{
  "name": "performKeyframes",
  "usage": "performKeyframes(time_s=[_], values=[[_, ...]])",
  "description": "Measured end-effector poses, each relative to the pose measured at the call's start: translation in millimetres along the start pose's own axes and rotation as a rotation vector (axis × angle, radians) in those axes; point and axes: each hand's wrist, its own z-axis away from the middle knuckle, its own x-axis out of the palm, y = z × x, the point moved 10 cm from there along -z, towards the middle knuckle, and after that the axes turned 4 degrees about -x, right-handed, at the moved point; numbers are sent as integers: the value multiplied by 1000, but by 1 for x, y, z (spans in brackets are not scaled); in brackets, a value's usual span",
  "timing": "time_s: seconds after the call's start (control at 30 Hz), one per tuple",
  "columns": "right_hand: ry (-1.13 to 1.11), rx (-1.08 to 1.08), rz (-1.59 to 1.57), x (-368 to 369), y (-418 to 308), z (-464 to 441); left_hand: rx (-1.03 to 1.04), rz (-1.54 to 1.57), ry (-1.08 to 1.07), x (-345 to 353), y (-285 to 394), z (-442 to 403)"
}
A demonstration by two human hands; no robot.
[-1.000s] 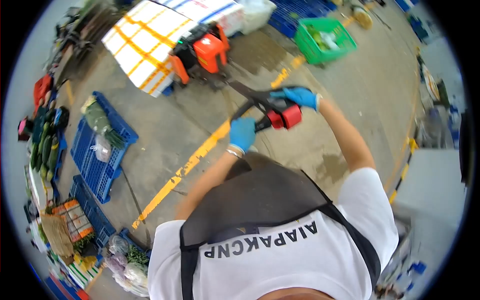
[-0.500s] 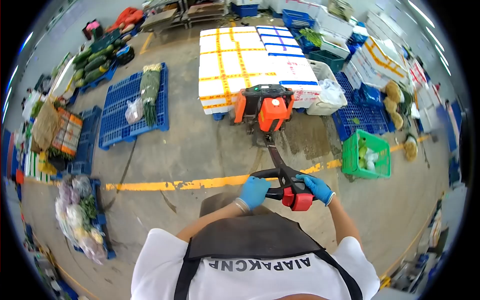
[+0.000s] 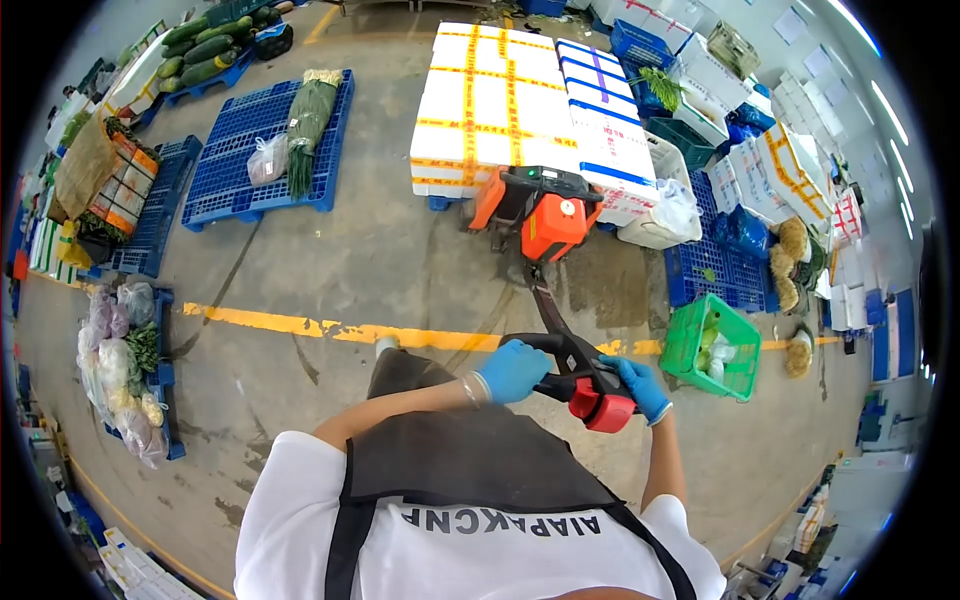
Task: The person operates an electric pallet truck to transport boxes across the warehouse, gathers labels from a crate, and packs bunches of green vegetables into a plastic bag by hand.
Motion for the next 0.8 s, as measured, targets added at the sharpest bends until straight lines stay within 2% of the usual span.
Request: performKeyframes(time_s=[0.07,0.1,0.13,0.2,0.27,0.3,0.33,0.4,0.43,0.47,0.5,0.53,0.6,0.7,0.8], values=[[30,-57,-6,-16,-15,-13,52,102,25,-23,-3,-21],[48,-88,9,-21,-28,-19,32,74,-131,-25,-7,-32],[68,-121,24,-27,-38,-25,101,152,-89,-43,-8,-41],[378,-100,41,-84,-32,-31,238,302,-7,-75,-24,-50],[993,-279,-107,-140,-48,4,237,364,13,-98,-70,-54],[1274,-425,20,-169,-47,32,228,409,31,-115,-100,-58],[1449,-505,75,-175,-39,55,219,453,46,-133,-133,-59],[1859,-263,103,-152,11,100,167,443,102,-171,-219,-55],[1997,-134,95,-137,61,115,86,400,38,-176,-270,-51],[1938,127,-230,-111,127,113,11,350,-22,-183,-323,-47],[1844,390,-340,-82,169,90,-42,326,-28,-196,-374,-42],[1650,637,-381,-40,198,46,-93,301,-27,-215,-420,-37],[1147,916,-371,52,220,-68,-362,255,-123,-264,-502,-31],[557,928,-240,162,187,-237,-583,254,-139,-289,-612,-27],[290,841,-97,214,148,-358,-610,215,-287,-297,-672,-55]])
